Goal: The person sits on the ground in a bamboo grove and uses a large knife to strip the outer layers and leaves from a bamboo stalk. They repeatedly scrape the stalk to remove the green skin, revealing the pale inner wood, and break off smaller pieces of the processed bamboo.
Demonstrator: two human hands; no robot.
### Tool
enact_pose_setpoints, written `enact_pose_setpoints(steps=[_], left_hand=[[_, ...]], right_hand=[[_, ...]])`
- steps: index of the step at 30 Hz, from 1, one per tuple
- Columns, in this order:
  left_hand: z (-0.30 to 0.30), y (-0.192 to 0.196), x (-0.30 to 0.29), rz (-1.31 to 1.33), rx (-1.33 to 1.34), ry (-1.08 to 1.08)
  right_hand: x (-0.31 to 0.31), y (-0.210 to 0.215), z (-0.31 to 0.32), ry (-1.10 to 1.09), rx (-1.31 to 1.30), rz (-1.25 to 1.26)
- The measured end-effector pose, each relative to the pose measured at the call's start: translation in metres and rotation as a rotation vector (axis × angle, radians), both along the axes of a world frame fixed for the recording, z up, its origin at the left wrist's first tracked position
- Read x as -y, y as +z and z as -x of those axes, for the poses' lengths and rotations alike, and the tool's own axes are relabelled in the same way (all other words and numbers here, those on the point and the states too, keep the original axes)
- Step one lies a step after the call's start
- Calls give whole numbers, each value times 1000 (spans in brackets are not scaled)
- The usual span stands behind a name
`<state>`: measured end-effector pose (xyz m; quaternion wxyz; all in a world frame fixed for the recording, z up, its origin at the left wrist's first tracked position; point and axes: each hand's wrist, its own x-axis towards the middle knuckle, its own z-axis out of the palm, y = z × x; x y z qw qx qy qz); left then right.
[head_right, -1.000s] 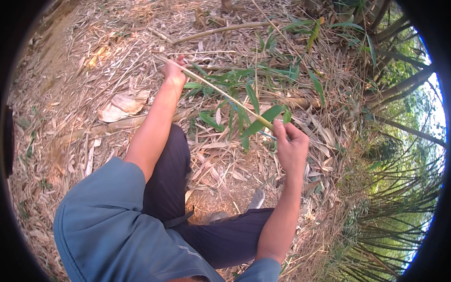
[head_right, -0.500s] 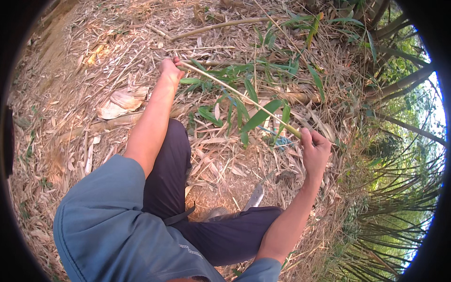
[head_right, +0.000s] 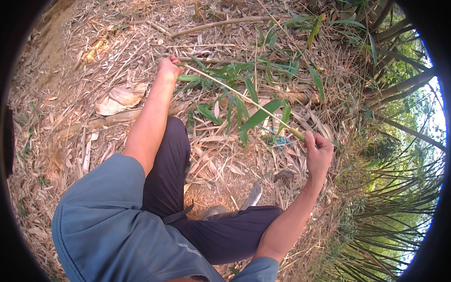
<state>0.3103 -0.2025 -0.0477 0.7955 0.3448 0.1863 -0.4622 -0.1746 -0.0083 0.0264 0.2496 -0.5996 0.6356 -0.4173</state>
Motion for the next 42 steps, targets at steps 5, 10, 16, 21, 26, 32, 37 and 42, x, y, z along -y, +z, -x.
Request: enact_pose_setpoints(steps=[5, 10, 16, 21, 26, 32, 37, 42], left_hand=[[8, 7, -4, -12, 17, -5], [3, 20, -9, -62, 123, 38], [30, 40, -21, -55, 548, 170], [5, 30, -17, -188, 392, 133], [60, 43, -29, -116, 521, -2], [145, 58, -73, 10, 621, -190], [143, 53, -71, 24, 598, -200], [134, 45, -60, 40, 543, -259]], right_hand=[[-1, 1, 6, -17, -31, -7], [1, -1, 4, -44, -46, -10], [-3, -2, 4, -38, -191, 247], [-3, 4, -12, 106, -86, 98], [-2, 0, -64, 328, -117, -31], [-8, -43, -134, 310, -109, 46], [-6, -45, -137, 327, -19, 44], [-5, -42, -149, 352, 32, -14]])
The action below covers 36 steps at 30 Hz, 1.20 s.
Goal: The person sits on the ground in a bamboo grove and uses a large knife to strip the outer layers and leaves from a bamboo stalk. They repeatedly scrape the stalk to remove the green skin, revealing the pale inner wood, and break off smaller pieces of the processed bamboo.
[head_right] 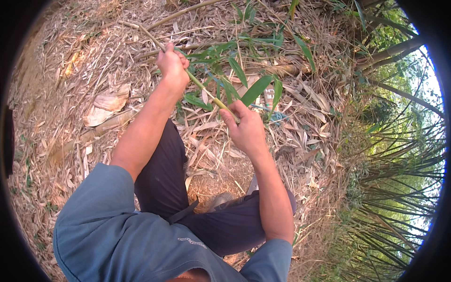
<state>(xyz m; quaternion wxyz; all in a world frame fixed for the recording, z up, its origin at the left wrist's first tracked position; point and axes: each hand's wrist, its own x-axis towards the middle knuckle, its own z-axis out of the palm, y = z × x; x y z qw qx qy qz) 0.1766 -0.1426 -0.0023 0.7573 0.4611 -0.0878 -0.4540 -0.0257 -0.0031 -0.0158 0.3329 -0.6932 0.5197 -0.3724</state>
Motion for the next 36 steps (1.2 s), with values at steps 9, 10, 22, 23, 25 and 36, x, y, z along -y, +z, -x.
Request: enact_pose_setpoints(steps=[9, 10, 22, 23, 25, 36], left_hand=[[-10, 6, 20, 165, 71, -166], [-12, 3, 21, 144, 148, -131], [6, -21, 43, -208, 361, -137], [9, -25, 45, -243, 365, -151], [13, -34, 48, -317, 376, -177], [-86, -54, 67, -549, 331, 46]], right_hand=[[-8, 14, -26, 52, 117, -308], [-10, 17, -28, 64, 107, -345], [-28, 32, -43, -107, -556, 128], [-29, 34, -42, -110, -576, 119], [-31, 36, -41, -111, -615, 98], [-88, 54, -30, -45, -622, 44]])
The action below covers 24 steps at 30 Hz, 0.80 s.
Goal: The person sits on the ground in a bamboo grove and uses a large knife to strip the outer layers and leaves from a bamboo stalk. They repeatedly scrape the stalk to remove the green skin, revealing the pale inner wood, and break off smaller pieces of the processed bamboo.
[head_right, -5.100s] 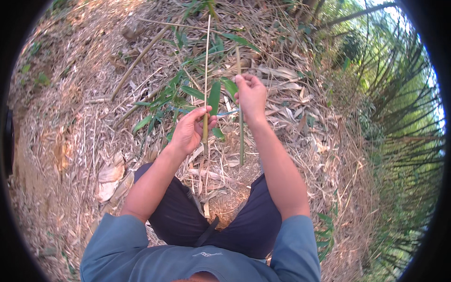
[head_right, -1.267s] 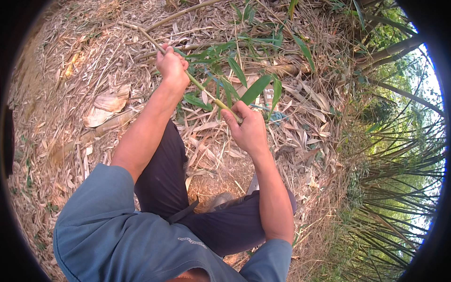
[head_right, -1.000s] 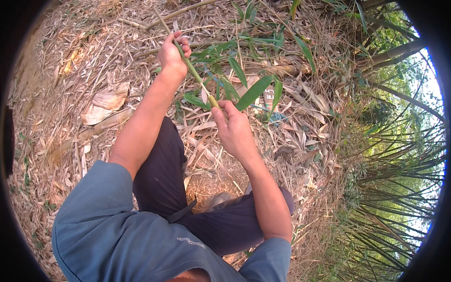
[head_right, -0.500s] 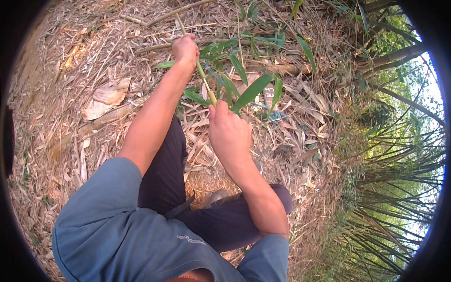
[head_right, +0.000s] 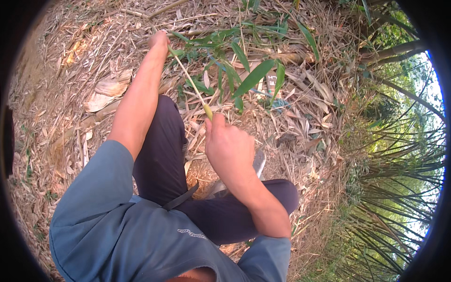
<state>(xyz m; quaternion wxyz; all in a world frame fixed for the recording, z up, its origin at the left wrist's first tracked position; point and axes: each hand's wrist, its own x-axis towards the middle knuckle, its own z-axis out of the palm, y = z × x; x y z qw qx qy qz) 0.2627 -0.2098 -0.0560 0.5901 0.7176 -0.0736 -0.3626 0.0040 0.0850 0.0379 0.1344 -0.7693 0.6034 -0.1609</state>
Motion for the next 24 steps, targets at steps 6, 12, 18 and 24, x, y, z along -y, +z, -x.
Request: enact_pose_setpoints(steps=[6, 12, 18, 24], left_hand=[[8, 8, -1, -76, -5, -131], [154, 8, -56, 335, -66, -304], [126, 39, -72, 470, -268, -360], [118, 58, -82, 640, -287, -377]], right_hand=[[-4, 20, -2, -5, -7, 40], [62, -40, 3, -138, 16, 98], [58, -37, -2, -161, 423, -188], [78, -50, 18, -140, 717, -523]])
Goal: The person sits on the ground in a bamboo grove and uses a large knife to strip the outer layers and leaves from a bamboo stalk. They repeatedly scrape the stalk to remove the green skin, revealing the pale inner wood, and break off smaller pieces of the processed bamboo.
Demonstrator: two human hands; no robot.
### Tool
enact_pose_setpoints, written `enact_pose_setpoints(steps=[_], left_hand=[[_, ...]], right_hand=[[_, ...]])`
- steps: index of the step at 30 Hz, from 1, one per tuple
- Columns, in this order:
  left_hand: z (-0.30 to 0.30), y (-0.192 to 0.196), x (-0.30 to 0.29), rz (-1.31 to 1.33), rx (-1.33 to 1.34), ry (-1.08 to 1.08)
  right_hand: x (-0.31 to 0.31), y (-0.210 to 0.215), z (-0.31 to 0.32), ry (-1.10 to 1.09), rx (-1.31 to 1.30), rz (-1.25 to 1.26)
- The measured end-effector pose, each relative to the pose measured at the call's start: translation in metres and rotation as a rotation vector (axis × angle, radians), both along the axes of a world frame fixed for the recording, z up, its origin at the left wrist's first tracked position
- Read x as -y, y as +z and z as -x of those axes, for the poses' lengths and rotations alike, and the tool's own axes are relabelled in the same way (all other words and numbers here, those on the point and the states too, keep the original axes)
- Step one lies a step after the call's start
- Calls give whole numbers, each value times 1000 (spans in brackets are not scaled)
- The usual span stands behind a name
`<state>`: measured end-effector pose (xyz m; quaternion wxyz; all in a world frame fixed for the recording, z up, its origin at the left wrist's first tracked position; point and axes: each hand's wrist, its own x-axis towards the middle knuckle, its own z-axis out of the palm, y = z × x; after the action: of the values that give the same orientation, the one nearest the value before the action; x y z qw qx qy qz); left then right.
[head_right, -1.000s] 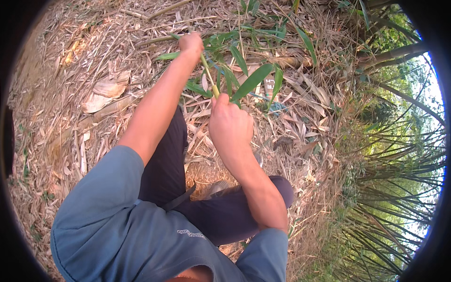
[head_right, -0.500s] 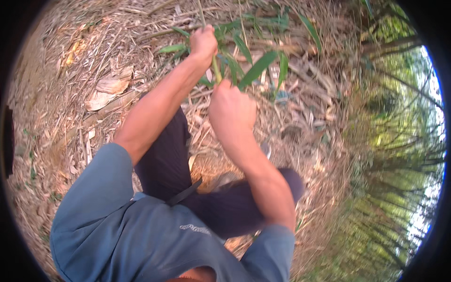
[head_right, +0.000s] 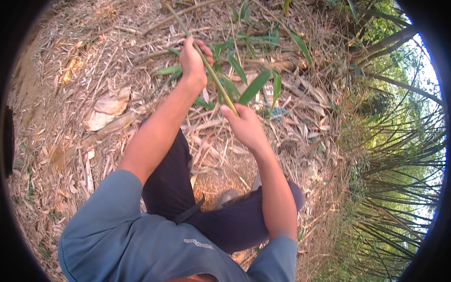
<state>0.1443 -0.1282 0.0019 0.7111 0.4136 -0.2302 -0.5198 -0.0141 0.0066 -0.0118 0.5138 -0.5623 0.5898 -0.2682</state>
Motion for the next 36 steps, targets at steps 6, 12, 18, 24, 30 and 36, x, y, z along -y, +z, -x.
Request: enact_pose_setpoints(steps=[6, 12, 18, 24, 30, 36], left_hand=[[31, 25, -53, 410, 324, -189], [47, 19, -90, 647, 667, -427], [47, 22, -87, 787, 877, -406], [16, 28, -36, 415, 704, -288], [-29, -13, 29, -87, 459, -188], [-9, -29, 34, -248, 313, -162]], right_hand=[[26, -42, 44, -102, -501, 68], [51, -84, 77, -341, -444, 235], [57, -90, 79, -394, -377, 340], [45, -32, 59, -155, -402, -8], [13, 3, 32, 97, 367, -92], [-1, 9, 12, -5, 525, -138]])
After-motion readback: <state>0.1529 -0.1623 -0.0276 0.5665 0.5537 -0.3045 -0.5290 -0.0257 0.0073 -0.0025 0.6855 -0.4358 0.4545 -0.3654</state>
